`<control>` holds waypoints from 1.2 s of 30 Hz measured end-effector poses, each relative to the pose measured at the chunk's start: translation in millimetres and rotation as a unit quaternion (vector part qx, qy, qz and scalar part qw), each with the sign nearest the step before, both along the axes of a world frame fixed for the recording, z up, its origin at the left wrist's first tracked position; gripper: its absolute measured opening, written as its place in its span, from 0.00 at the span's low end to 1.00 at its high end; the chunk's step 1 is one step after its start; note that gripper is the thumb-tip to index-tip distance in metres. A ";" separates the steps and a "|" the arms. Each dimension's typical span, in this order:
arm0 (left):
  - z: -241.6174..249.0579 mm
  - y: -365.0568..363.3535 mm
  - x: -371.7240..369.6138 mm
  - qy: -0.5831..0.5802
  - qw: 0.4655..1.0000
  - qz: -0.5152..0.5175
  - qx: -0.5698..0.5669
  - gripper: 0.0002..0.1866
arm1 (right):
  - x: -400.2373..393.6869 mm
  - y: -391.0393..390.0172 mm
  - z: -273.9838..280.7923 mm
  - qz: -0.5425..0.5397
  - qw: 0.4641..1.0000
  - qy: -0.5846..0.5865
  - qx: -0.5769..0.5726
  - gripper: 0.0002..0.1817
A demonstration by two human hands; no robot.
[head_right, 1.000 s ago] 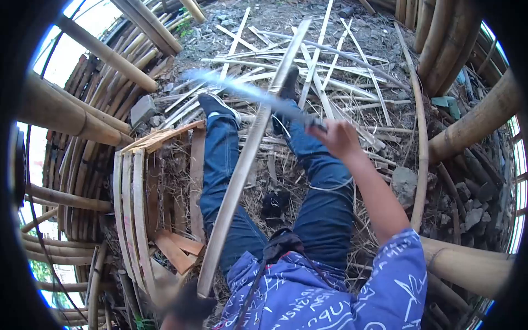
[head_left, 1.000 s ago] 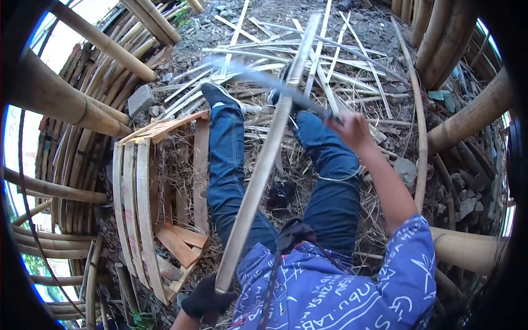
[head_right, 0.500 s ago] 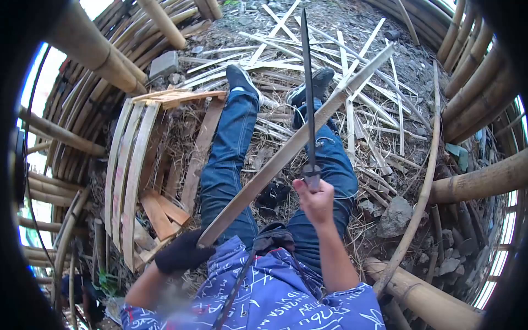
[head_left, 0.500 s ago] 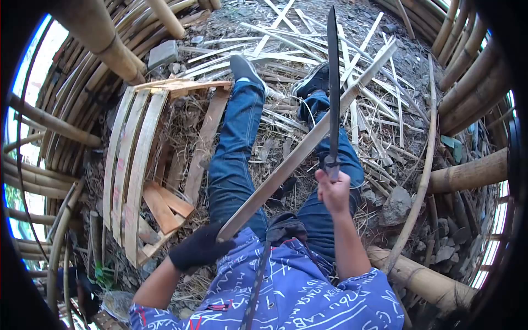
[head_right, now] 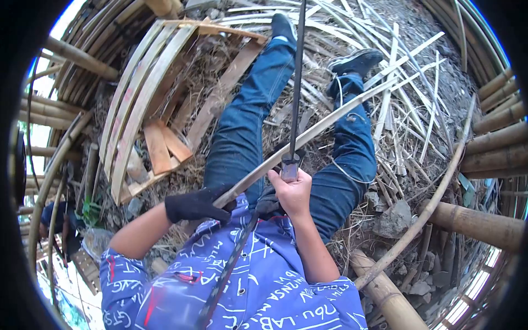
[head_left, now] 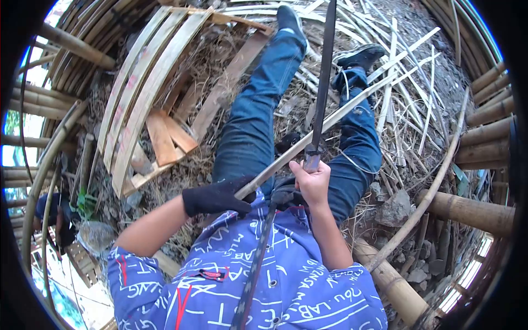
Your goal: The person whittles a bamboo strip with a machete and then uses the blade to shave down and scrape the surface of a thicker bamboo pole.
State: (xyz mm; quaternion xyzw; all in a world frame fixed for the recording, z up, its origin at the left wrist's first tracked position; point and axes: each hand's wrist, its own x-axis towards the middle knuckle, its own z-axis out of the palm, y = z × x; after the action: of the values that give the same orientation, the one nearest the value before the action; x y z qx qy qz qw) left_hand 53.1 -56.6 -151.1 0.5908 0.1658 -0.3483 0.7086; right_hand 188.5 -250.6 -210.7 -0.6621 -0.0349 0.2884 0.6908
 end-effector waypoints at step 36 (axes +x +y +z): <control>73.1 -26.1 30.4 -0.129 0.945 -0.028 0.300 0.15 | 14.9 -45.3 63.5 0.192 0.858 -0.394 -0.269 0.27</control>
State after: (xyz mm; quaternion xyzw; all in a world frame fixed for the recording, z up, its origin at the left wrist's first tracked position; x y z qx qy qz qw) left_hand 83.4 -82.8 -77.9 0.8203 0.1532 -0.2227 0.5040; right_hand 203.4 -295.9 -147.2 -0.8604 -0.3520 0.1288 0.3452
